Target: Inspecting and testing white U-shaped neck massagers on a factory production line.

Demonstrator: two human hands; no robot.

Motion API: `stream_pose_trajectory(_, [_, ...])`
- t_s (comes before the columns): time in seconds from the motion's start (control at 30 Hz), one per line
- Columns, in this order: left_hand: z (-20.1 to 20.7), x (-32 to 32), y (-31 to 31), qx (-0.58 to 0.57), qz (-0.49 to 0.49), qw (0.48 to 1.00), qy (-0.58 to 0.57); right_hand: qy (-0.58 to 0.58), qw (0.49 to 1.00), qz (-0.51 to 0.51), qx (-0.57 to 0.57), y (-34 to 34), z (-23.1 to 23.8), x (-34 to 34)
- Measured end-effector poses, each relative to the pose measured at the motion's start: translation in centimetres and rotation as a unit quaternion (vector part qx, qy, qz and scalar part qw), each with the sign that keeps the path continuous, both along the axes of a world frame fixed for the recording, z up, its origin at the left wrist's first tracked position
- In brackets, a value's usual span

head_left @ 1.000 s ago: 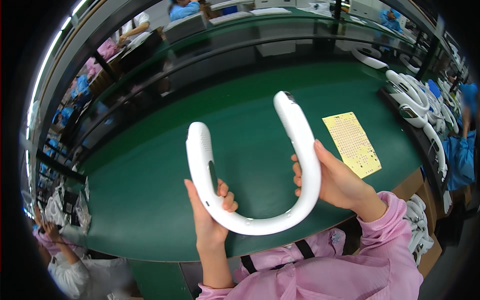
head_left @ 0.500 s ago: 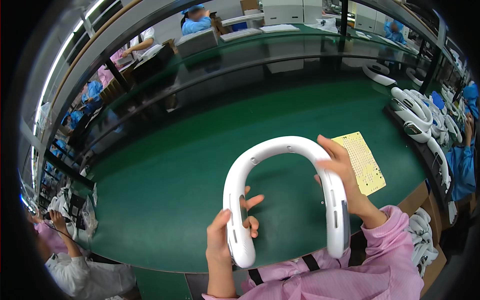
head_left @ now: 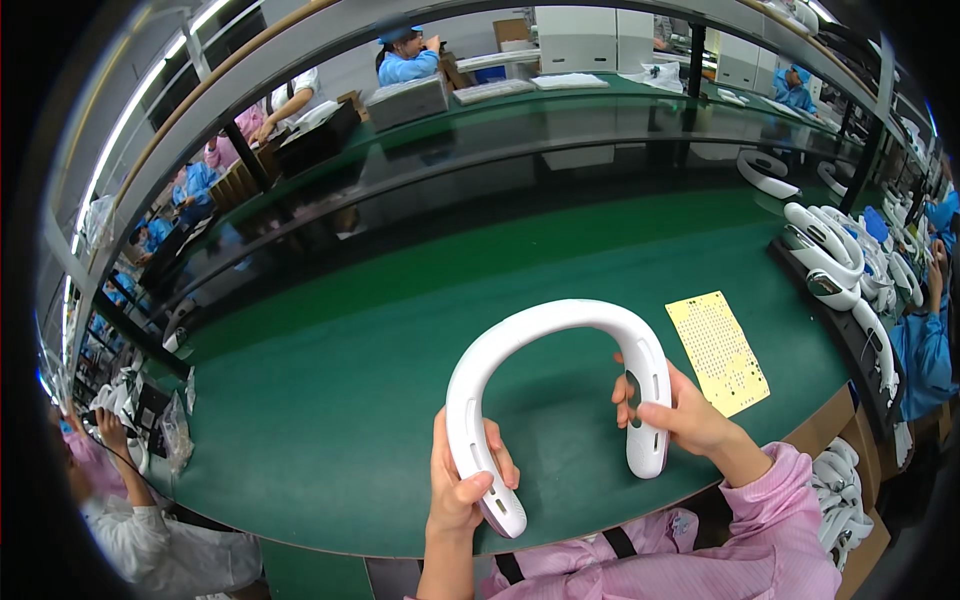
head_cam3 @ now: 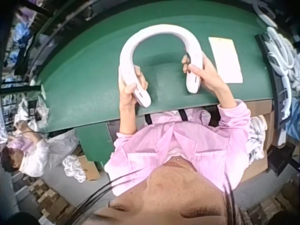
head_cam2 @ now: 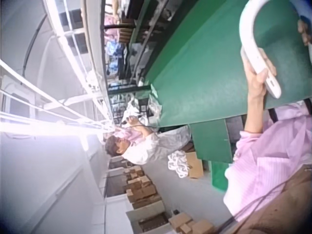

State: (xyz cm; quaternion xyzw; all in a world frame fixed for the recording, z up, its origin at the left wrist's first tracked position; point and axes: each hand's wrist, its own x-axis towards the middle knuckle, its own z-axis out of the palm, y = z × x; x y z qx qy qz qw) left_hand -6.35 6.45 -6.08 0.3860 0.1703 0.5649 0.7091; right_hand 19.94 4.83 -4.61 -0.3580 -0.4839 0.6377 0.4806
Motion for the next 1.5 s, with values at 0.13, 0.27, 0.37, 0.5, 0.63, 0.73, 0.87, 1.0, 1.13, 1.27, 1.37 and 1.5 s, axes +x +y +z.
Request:
stream_pose_trajectory(0.13, [0.0,-0.4,0.0,-0.007,-0.005,1.0,0.017,-0.072,0.997,-0.018,0.016,0.0,0.4,-0.5])
stream_pose_trajectory(0.27, [0.2,-0.6,0.2,-0.023,-0.013,0.999,0.035,-0.055,0.998,-0.024,0.008,0.5,0.4,-0.8])
stream_pose_trajectory(0.37, [0.2,-1.3,0.8,-0.037,-0.033,0.997,0.057,-0.021,0.999,-0.034,-0.035,0.9,0.7,-1.0])
stream_pose_trajectory(0.5, [0.5,-1.5,1.8,-0.043,-0.082,0.992,0.09,-0.078,0.996,0.007,-0.052,2.6,0.9,0.2])
stream_pose_trajectory(0.63, [2.1,-0.3,2.7,-0.058,-0.08,0.985,0.141,-0.356,0.919,-0.08,0.148,3.7,1.9,-0.1])
stream_pose_trajectory(0.73, [2.8,0.7,3.0,-0.074,-0.015,0.989,0.124,-0.566,0.571,-0.31,0.507,3.6,3.6,-2.5])
stream_pose_trajectory(0.87, [3.5,2.0,3.4,-0.043,0.047,0.998,0.024,-0.368,0.855,0.041,0.364,1.0,2.6,-5.7])
stream_pose_trajectory(1.0, [5.1,1.6,3.9,-0.026,0.01,0.995,0.097,-0.379,0.883,0.23,0.156,1.5,2.8,-6.6])
stream_pose_trajectory(1.13, [5.1,1.8,4.9,-0.077,0.027,0.986,0.148,-0.372,0.892,0.244,0.082,1.4,3.3,-7.6])
stream_pose_trajectory(1.27, [4.8,2.6,5.6,-0.107,0.092,0.976,0.166,-0.447,0.877,0.145,0.101,1.2,3.4,-9.2])
stream_pose_trajectory(1.37, [4.8,2.5,6.1,-0.093,0.118,0.978,0.146,-0.482,0.861,0.102,0.127,1.2,2.9,-9.9])
stream_pose_trajectory(1.5, [4.5,1.9,6.5,-0.097,0.121,0.976,0.153,-0.498,0.846,0.111,0.154,2.2,2.4,-10.1])
